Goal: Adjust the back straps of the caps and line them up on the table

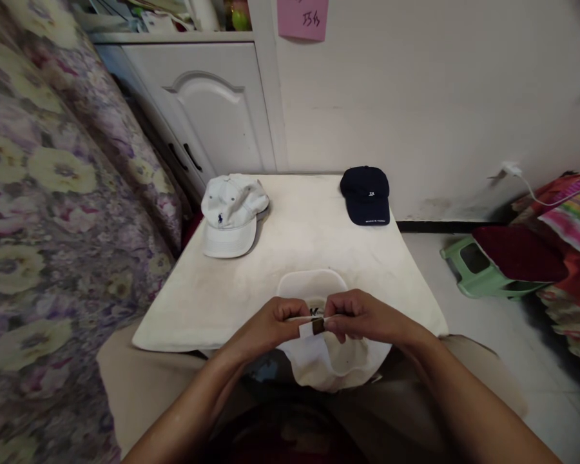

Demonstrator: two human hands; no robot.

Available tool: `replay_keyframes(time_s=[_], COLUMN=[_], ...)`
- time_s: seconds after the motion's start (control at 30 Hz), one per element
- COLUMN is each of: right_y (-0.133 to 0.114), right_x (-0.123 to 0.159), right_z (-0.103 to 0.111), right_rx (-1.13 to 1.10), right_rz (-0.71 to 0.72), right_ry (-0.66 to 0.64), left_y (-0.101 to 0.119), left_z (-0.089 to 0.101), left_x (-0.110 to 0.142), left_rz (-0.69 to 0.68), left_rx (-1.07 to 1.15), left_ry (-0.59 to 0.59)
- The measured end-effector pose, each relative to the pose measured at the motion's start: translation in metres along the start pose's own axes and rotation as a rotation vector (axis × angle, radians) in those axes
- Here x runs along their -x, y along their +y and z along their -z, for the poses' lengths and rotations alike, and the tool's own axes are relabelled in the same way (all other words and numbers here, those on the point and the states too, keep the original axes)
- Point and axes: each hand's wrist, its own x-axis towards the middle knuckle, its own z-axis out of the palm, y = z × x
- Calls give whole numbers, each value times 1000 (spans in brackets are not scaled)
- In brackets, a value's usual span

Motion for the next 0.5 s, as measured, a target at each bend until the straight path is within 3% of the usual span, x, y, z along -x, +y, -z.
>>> replay_keyframes(time_s=[0.23,0.5], right_y=[9,7], right_x=[-4,-6], right_z=[5,-1], right_rx=[-159,-82], right_rz=[34,-10], right_ry=[-60,-3], left_y=[2,0], left_z=[3,2], left_x=[2,1], left_rz=[-1,3], left_rx=[40,1], left_ry=[26,7])
